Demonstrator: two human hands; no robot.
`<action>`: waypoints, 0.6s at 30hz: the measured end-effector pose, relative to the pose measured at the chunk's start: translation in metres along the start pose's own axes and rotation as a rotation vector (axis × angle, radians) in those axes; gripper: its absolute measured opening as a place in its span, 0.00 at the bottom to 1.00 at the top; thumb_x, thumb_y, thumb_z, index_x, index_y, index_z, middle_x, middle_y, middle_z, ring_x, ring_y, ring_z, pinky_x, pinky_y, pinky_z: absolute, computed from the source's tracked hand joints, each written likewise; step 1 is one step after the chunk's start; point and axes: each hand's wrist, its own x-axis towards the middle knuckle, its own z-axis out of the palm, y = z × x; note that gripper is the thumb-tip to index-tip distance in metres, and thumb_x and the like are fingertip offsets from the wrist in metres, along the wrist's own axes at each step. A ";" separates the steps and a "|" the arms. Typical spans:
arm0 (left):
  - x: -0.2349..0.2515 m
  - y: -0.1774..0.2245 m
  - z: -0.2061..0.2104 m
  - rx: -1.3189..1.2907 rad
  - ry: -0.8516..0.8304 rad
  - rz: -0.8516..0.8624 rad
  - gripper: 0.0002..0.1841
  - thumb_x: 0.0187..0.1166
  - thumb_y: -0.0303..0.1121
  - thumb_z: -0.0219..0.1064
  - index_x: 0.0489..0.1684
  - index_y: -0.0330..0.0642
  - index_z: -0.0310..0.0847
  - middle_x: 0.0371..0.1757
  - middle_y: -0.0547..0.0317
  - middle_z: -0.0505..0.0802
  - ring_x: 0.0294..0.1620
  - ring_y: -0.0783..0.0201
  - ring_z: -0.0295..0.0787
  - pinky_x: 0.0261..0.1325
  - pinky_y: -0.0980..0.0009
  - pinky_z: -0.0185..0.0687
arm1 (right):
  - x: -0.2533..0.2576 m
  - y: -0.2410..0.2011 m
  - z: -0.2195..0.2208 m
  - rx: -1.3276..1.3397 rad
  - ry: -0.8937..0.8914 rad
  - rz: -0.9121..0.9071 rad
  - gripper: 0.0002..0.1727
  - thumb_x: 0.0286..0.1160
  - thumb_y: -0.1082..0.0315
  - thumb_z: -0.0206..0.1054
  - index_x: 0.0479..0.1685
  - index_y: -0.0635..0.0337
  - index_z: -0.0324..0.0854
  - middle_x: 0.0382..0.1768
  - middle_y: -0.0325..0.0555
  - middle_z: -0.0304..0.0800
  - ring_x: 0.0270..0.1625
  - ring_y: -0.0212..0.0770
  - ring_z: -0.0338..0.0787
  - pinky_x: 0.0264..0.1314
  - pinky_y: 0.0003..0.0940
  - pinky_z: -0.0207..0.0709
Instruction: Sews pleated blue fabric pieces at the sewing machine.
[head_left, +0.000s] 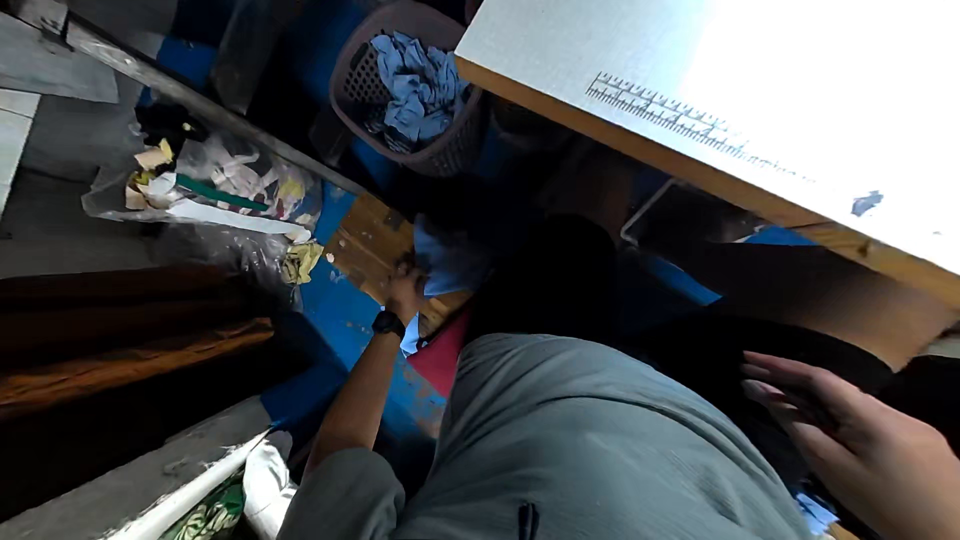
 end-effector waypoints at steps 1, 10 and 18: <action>0.001 0.000 -0.007 -0.107 0.008 -0.028 0.16 0.88 0.37 0.61 0.62 0.36 0.85 0.68 0.37 0.86 0.73 0.40 0.81 0.76 0.39 0.72 | 0.000 -0.001 -0.001 -0.003 0.002 0.001 0.22 0.86 0.63 0.60 0.70 0.72 0.79 0.54 0.65 0.92 0.50 0.53 0.94 0.57 0.49 0.87; -0.018 -0.082 -0.052 -1.019 0.089 -0.564 0.15 0.92 0.34 0.52 0.70 0.37 0.70 0.42 0.55 0.84 0.30 0.65 0.81 0.37 0.66 0.83 | -0.002 0.005 -0.003 -0.007 -0.026 0.056 0.23 0.83 0.64 0.60 0.71 0.69 0.78 0.54 0.63 0.92 0.51 0.53 0.95 0.58 0.51 0.87; -0.057 -0.095 -0.143 -1.276 -0.369 -0.076 0.26 0.83 0.40 0.62 0.82 0.54 0.72 0.49 0.60 0.95 0.44 0.63 0.95 0.53 0.64 0.93 | 0.008 0.005 0.000 -0.068 -0.041 0.020 0.24 0.81 0.60 0.61 0.70 0.65 0.80 0.50 0.59 0.93 0.47 0.55 0.94 0.54 0.59 0.86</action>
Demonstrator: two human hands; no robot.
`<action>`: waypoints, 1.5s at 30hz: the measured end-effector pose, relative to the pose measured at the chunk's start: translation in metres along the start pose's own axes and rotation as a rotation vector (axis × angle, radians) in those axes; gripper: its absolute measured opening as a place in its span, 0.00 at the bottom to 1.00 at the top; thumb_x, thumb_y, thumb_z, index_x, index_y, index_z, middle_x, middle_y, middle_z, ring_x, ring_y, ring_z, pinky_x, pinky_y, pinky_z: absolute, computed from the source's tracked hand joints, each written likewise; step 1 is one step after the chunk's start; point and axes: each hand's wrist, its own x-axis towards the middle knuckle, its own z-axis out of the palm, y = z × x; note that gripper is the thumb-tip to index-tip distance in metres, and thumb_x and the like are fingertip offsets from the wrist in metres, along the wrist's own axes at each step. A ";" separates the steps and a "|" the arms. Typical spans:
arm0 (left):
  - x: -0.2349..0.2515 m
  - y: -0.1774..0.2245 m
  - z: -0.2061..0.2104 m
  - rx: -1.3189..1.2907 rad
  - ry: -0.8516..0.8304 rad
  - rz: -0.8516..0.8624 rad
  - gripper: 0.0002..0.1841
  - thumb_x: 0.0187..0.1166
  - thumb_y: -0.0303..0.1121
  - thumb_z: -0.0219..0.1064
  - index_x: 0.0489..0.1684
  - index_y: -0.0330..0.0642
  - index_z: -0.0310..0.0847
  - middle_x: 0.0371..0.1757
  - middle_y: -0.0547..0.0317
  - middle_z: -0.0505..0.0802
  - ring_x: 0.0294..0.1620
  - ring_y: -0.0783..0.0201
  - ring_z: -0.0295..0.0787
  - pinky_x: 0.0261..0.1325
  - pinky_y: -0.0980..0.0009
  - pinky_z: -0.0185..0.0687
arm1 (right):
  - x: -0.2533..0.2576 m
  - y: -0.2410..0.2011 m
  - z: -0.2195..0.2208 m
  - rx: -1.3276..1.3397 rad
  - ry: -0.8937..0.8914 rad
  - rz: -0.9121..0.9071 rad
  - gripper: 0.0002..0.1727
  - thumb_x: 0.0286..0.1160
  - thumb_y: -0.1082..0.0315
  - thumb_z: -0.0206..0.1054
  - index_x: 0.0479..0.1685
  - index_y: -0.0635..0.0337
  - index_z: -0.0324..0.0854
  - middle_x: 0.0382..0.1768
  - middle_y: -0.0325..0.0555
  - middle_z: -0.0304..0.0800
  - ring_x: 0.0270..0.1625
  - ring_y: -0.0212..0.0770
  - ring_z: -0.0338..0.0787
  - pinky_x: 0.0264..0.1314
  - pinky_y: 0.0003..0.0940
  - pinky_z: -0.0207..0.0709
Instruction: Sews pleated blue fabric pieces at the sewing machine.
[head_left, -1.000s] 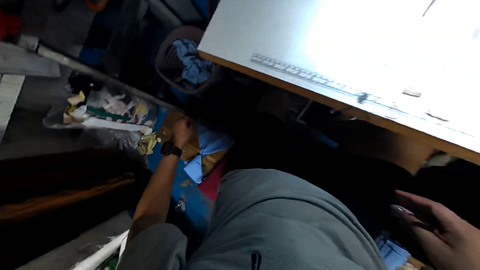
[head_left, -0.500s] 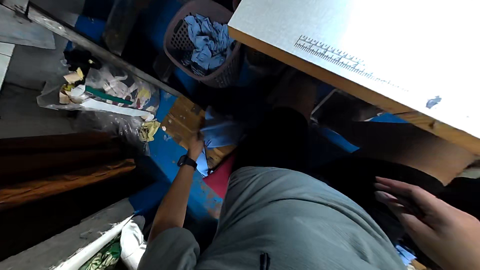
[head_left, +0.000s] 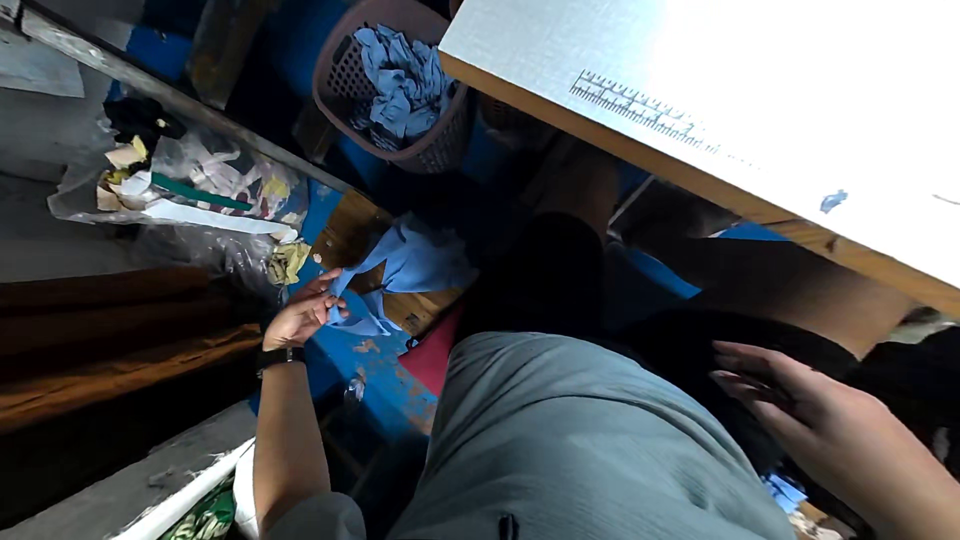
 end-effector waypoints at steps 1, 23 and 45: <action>-0.004 0.012 -0.002 0.014 -0.102 0.008 0.29 0.81 0.46 0.67 0.84 0.60 0.72 0.50 0.58 0.96 0.44 0.62 0.96 0.49 0.64 0.94 | 0.001 -0.001 0.000 -0.010 0.000 -0.009 0.24 0.81 0.59 0.62 0.70 0.64 0.81 0.50 0.58 0.93 0.47 0.55 0.94 0.54 0.60 0.86; 0.091 0.090 0.359 0.276 -1.060 0.092 0.39 0.80 0.14 0.49 0.95 0.43 0.44 0.65 0.46 0.88 0.45 0.62 0.95 0.48 0.64 0.95 | 0.086 -0.076 0.016 1.179 -0.281 -0.271 0.13 0.88 0.60 0.62 0.53 0.58 0.89 0.36 0.34 0.93 0.29 0.22 0.84 0.28 0.16 0.75; 0.245 0.281 0.442 0.752 -0.232 0.752 0.34 0.82 0.26 0.61 0.92 0.43 0.58 0.84 0.41 0.74 0.73 0.51 0.82 0.66 0.54 0.85 | 0.116 -0.058 -0.133 0.132 0.711 -0.127 0.11 0.86 0.60 0.64 0.54 0.53 0.87 0.31 0.39 0.86 0.25 0.31 0.79 0.28 0.32 0.74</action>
